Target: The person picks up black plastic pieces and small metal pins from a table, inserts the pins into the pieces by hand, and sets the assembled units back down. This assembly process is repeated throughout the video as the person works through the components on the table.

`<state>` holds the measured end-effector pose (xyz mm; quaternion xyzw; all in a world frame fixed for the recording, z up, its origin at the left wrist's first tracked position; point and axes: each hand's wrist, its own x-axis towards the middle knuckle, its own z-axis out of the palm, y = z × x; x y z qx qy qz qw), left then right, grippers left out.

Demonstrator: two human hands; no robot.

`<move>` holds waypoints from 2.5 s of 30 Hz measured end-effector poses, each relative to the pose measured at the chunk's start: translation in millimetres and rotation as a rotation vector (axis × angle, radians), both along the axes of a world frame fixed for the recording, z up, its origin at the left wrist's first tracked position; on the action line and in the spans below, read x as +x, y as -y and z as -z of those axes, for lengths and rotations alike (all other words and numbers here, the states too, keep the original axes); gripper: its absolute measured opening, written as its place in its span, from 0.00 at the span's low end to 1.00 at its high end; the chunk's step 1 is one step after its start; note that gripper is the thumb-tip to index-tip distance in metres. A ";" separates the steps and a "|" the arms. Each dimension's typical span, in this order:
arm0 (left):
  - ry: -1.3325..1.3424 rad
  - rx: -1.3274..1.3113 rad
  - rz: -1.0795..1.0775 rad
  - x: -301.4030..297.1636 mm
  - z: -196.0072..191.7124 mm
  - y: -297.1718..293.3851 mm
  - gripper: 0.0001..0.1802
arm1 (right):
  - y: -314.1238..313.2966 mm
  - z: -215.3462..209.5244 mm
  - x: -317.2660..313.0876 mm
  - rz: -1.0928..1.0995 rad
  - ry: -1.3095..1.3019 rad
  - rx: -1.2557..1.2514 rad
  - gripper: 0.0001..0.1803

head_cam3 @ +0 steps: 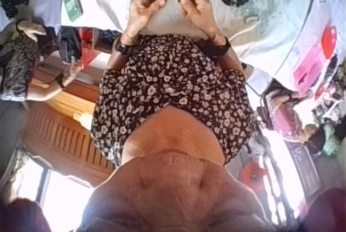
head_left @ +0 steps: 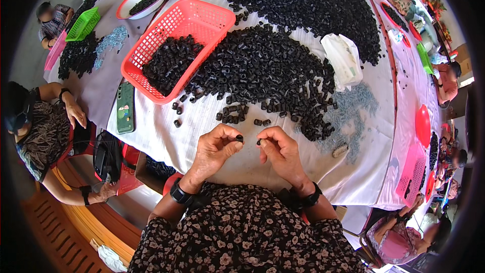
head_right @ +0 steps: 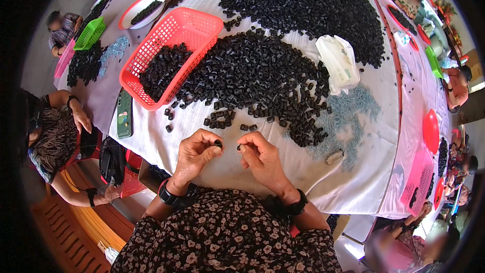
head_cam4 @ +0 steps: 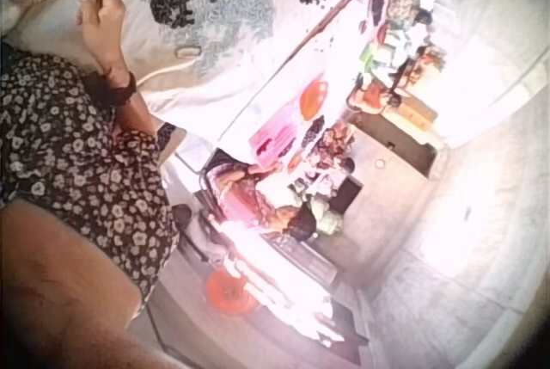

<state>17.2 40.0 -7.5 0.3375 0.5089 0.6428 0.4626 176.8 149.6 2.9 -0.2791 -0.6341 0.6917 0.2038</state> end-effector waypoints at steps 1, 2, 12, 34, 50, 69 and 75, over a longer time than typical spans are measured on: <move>0.001 0.000 0.003 -0.1 -0.6 0.1 0.08 | -0.3 -0.8 0.2 0.008 0.005 0.006 0.06; -0.008 -0.013 -0.006 -0.3 -0.8 0.4 0.07 | -1.2 -1.0 0.9 0.010 0.005 0.005 0.06; 0.002 -0.014 -0.046 -5.9 3.0 3.3 0.06 | -46.5 9.8 22.1 0.231 0.277 0.730 0.03; 0.069 -0.074 0.014 0.8 7.3 -4.2 0.08 | -32.5 18.2 68.0 0.153 0.465 0.821 0.06; 0.196 -0.066 0.095 3.4 5.6 -3.9 0.07 | -17.3 3.1 42.2 0.033 0.247 0.655 0.04; 0.286 -0.053 0.128 8.9 6.3 -3.2 0.07 | 7.0 -6.5 -1.7 0.005 -0.014 0.301 0.04; 0.187 -0.042 0.102 10.9 7.5 -3.9 0.05 | 18.6 -10.6 -8.7 0.093 -0.033 0.667 0.02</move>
